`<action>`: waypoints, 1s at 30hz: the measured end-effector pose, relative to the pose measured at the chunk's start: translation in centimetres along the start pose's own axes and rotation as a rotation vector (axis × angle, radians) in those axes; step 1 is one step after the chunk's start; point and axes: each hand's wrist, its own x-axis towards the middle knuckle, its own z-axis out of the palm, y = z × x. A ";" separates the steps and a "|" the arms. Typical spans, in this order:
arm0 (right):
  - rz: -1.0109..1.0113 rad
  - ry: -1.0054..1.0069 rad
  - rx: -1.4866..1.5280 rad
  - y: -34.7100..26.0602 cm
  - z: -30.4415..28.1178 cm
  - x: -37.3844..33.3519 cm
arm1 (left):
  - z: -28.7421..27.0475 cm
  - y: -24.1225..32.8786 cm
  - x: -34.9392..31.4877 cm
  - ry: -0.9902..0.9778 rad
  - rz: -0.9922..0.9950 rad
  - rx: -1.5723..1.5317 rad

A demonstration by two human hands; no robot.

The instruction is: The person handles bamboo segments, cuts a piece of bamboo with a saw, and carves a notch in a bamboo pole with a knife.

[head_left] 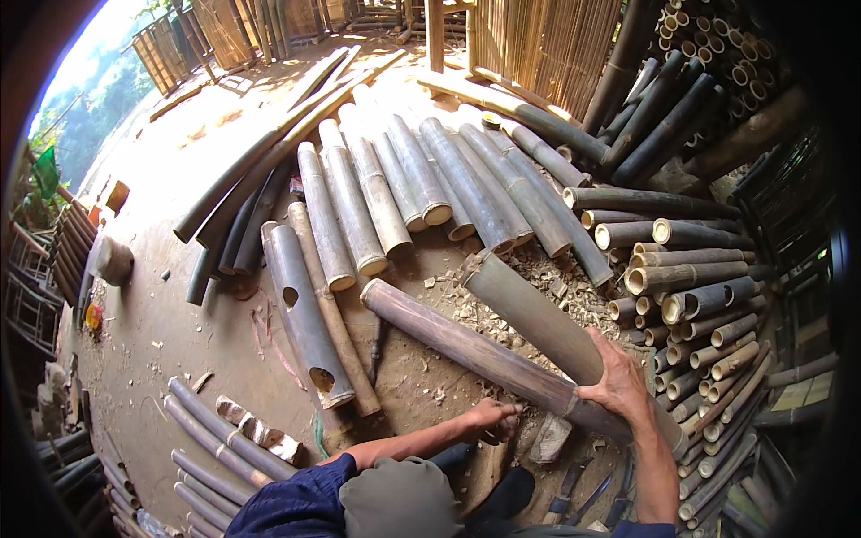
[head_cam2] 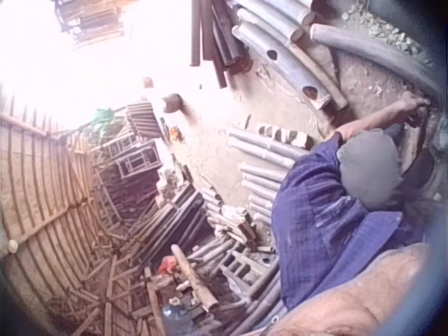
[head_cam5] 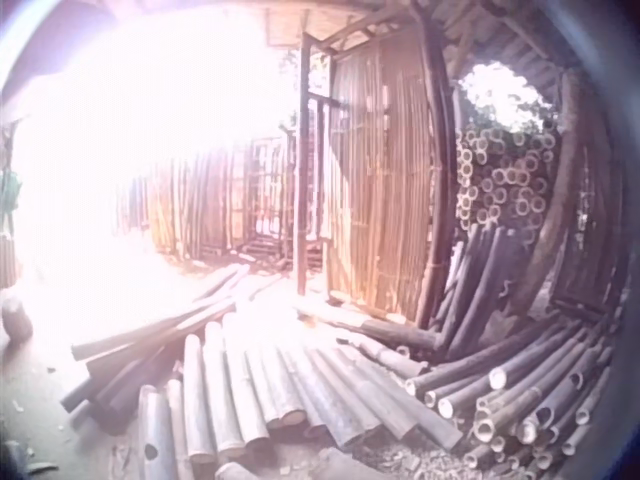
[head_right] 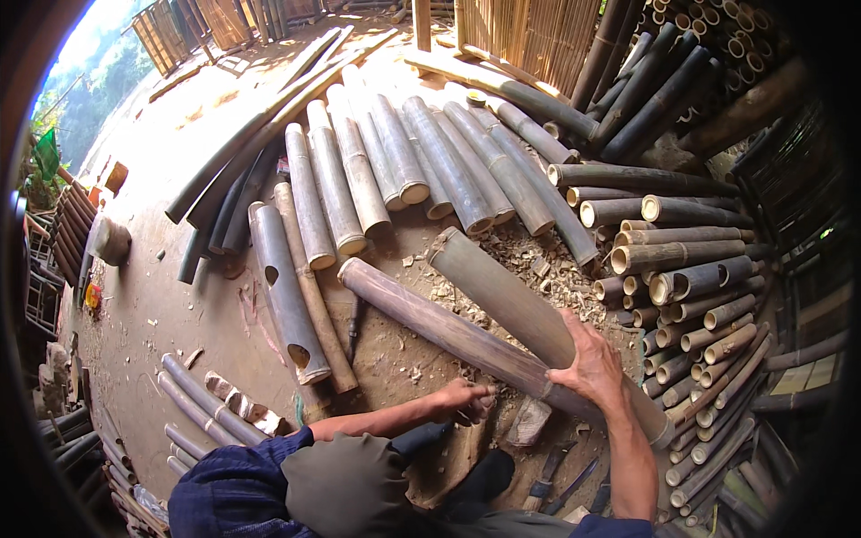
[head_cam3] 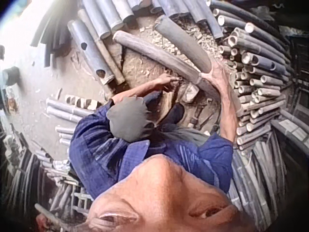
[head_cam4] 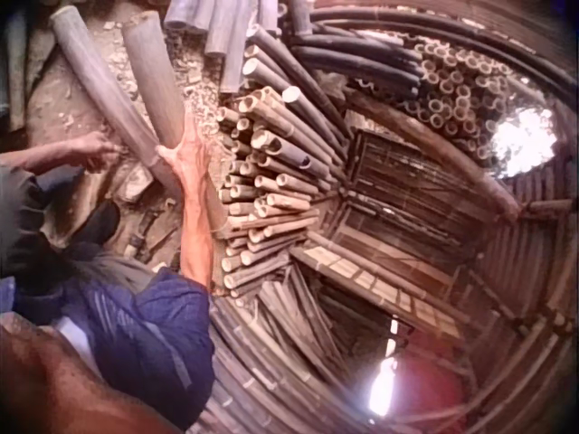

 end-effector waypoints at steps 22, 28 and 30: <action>-0.169 -0.090 -0.184 -2.9 5.9 3.3 | -30.3 11.6 -12.7 1.458 0.934 0.349; -0.297 -0.002 -0.492 -12.2 12.2 10.1 | -26.5 20.7 -15.2 0.986 0.602 -0.002; -0.272 0.051 -0.549 -12.9 14.9 10.8 | -22.6 22.2 -12.8 1.117 0.437 0.172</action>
